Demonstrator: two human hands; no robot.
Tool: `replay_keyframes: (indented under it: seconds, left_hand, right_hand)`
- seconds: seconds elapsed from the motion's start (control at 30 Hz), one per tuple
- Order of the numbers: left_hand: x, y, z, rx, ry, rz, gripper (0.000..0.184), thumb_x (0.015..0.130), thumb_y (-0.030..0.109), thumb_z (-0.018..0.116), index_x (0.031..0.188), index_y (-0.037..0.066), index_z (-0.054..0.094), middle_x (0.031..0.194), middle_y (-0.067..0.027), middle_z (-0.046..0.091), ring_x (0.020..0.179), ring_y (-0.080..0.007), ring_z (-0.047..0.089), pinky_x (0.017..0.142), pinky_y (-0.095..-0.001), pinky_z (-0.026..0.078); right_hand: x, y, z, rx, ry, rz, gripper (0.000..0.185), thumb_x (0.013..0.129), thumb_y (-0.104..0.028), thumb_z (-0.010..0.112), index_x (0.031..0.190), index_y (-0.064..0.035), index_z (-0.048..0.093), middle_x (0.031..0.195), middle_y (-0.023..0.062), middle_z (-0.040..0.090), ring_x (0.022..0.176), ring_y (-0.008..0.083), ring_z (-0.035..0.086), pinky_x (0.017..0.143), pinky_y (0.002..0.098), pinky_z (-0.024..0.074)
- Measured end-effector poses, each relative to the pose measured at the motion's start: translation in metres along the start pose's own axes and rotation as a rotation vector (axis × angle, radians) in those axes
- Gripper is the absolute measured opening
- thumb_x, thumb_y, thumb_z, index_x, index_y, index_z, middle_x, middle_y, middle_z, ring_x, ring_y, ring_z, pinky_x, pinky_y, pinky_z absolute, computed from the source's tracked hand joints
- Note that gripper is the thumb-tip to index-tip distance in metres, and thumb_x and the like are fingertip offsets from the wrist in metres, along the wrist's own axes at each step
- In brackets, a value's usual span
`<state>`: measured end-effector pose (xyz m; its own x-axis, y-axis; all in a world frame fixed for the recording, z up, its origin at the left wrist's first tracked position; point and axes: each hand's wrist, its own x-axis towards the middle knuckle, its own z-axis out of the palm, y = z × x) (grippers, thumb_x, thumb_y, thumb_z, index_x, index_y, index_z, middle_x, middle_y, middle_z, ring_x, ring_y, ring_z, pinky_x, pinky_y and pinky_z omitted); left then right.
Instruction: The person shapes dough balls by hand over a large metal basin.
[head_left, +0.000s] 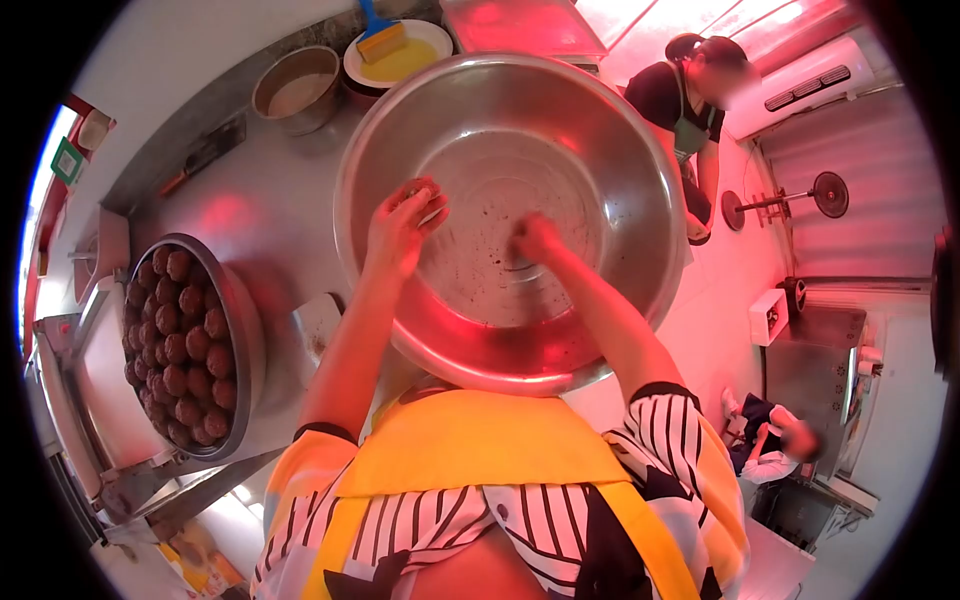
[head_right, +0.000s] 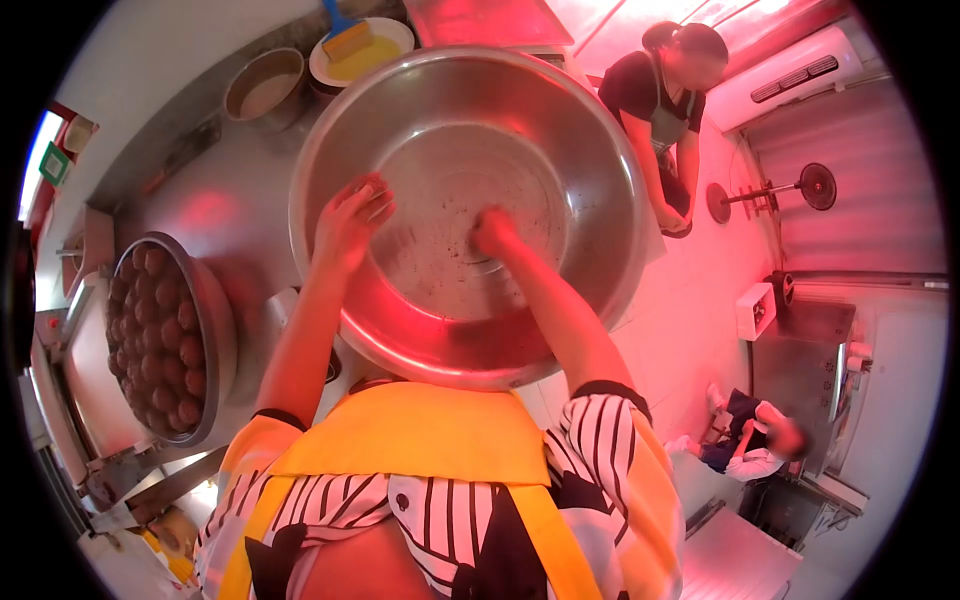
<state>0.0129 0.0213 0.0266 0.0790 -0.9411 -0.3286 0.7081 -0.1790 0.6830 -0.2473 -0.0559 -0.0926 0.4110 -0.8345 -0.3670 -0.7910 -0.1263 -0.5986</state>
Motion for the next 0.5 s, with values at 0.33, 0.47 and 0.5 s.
replay_keyframes:
  seconds: [0.33,0.47,0.5]
  left_hand:
    - [0.003,0.022,0.004,-0.014,0.055,0.14,0.027,0.087,0.01,0.057,0.112,-0.001,0.057,0.101,-0.0096,0.062,0.092,-0.0196,0.061,0.081,-0.0323,0.051]
    - [0.017,0.041,-0.012,-0.067,0.034,0.199,0.026,0.088,0.011,0.056,0.112,0.0,0.057,0.098,-0.0099,0.063,0.088,-0.0193,0.062,0.077,-0.03,0.052]
    - [0.017,0.041,-0.015,-0.07,0.049,0.197,0.028,0.088,0.013,0.057,0.113,0.001,0.056,0.1,-0.0096,0.063,0.089,-0.0192,0.062,0.078,-0.0303,0.051]
  right_hand:
    - [0.05,-0.04,0.035,-0.309,-0.107,-0.006,0.02,0.074,-0.019,0.059,0.084,-0.0024,0.063,0.093,0.0207,0.062,0.087,0.0366,0.06,0.075,0.0427,0.0484]
    - [0.022,-0.071,0.031,-0.145,-0.211,-0.228,0.018,0.074,-0.018,0.058,0.08,-0.0007,0.061,0.091,0.0209,0.061,0.088,0.0354,0.06,0.076,0.0427,0.0483]
    - [0.039,-0.063,0.025,-0.099,0.012,-0.174,0.018,0.074,-0.017,0.058,0.08,-0.0007,0.061,0.089,0.0206,0.061,0.087,0.035,0.06,0.076,0.0425,0.0479]
